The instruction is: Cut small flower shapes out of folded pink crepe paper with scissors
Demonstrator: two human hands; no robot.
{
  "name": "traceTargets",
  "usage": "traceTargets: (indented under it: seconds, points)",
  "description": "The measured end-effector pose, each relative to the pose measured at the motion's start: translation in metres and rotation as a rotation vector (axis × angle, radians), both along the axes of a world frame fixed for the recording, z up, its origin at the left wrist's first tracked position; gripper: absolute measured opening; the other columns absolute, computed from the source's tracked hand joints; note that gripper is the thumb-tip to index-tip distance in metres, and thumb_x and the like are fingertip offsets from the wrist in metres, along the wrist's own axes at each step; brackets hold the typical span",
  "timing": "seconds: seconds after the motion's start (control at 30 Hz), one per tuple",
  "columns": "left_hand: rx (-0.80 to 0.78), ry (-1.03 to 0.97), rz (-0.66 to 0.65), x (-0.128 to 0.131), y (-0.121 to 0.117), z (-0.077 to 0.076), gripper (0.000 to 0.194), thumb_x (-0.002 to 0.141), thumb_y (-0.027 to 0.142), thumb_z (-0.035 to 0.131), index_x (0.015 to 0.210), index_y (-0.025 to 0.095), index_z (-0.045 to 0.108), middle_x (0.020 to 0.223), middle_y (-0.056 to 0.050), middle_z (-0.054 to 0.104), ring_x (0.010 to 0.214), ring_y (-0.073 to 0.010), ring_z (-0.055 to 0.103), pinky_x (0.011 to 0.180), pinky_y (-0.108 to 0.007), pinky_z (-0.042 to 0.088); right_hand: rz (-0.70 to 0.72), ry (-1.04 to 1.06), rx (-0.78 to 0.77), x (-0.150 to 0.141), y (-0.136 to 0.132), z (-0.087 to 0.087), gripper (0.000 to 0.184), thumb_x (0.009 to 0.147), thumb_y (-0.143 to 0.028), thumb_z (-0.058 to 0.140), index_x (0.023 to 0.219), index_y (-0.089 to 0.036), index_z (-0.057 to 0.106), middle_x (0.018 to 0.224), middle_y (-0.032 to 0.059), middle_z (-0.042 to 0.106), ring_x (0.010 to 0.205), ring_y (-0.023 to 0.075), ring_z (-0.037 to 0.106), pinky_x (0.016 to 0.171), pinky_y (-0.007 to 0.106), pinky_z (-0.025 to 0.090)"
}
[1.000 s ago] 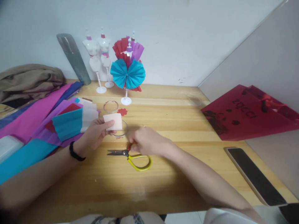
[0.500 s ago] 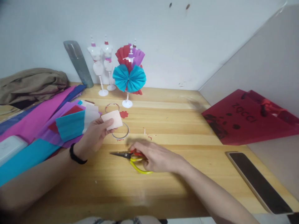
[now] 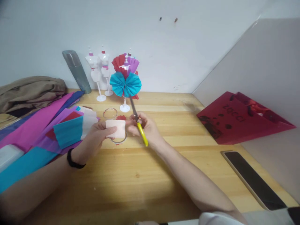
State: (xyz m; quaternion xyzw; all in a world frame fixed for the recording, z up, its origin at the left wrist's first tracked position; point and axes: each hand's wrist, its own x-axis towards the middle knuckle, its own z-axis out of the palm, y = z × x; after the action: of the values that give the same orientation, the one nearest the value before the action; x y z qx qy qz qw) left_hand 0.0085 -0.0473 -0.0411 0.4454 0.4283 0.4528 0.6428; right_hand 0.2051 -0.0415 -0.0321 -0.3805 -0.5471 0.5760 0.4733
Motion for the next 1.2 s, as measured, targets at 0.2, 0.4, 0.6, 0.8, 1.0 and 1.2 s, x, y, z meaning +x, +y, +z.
traceTargets:
  seconds: [0.2,0.4,0.6,0.8,1.0,1.2]
  points:
    - [0.041,0.024,-0.113,0.001,0.002,0.004,0.036,0.067,0.044,0.081,0.079,0.01,0.079,0.063,-0.006,0.07,0.055,-0.0141,0.058,0.055,-0.027,0.044,-0.086,-0.05,0.052,-0.023,0.009,0.004,0.05,0.048,-0.024,0.091,0.077,-0.02,0.052,0.055,-0.0107,0.047,0.048,0.0056,0.037,0.047,0.019,0.03]
    - [-0.002,0.071,-0.093,0.0,0.007,-0.004,0.028,0.064,0.035,0.083,0.078,0.011,0.08,0.065,-0.007,0.072,0.057,-0.0156,0.062,0.055,-0.025,0.046,-0.101,-0.033,0.0,-0.023,0.013,-0.005,0.047,0.051,-0.025,0.089,0.079,-0.021,0.052,0.056,-0.0103,0.047,0.048,0.0059,0.037,0.048,0.02,0.03]
    - [-0.066,0.02,-0.191,-0.004,0.011,0.001,0.04,0.065,0.044,0.083,0.082,0.009,0.08,0.07,-0.012,0.073,0.061,-0.0201,0.066,0.056,-0.029,0.051,-0.082,-0.015,-0.011,-0.019,0.013,-0.003,0.047,0.05,-0.025,0.089,0.08,-0.02,0.053,0.058,-0.0101,0.048,0.049,0.0053,0.04,0.049,0.019,0.032]
    - [-0.039,0.012,-0.228,-0.008,0.013,-0.003,0.035,0.066,0.039,0.084,0.084,0.01,0.08,0.073,-0.012,0.074,0.062,-0.019,0.067,0.058,-0.028,0.053,-0.079,-0.04,-0.027,-0.019,0.013,-0.005,0.047,0.05,-0.026,0.088,0.08,-0.021,0.052,0.059,-0.0093,0.05,0.052,0.0064,0.042,0.051,0.02,0.035]
    - [0.0,0.059,-0.155,-0.005,0.013,-0.005,0.033,0.06,0.039,0.086,0.078,0.011,0.08,0.073,-0.012,0.076,0.061,-0.02,0.067,0.057,-0.028,0.05,-0.088,-0.053,-0.008,-0.019,0.012,-0.004,0.044,0.052,-0.025,0.086,0.081,-0.021,0.053,0.06,-0.0087,0.048,0.053,0.007,0.042,0.051,0.02,0.034]
    - [-0.017,0.032,-0.255,-0.007,0.01,0.003,0.034,0.066,0.042,0.083,0.076,0.01,0.079,0.059,-0.009,0.068,0.053,-0.0147,0.058,0.054,-0.027,0.045,-0.09,-0.049,-0.017,-0.02,0.012,-0.002,0.045,0.051,-0.027,0.087,0.082,-0.021,0.054,0.063,-0.0076,0.049,0.053,0.0081,0.042,0.05,0.022,0.035]
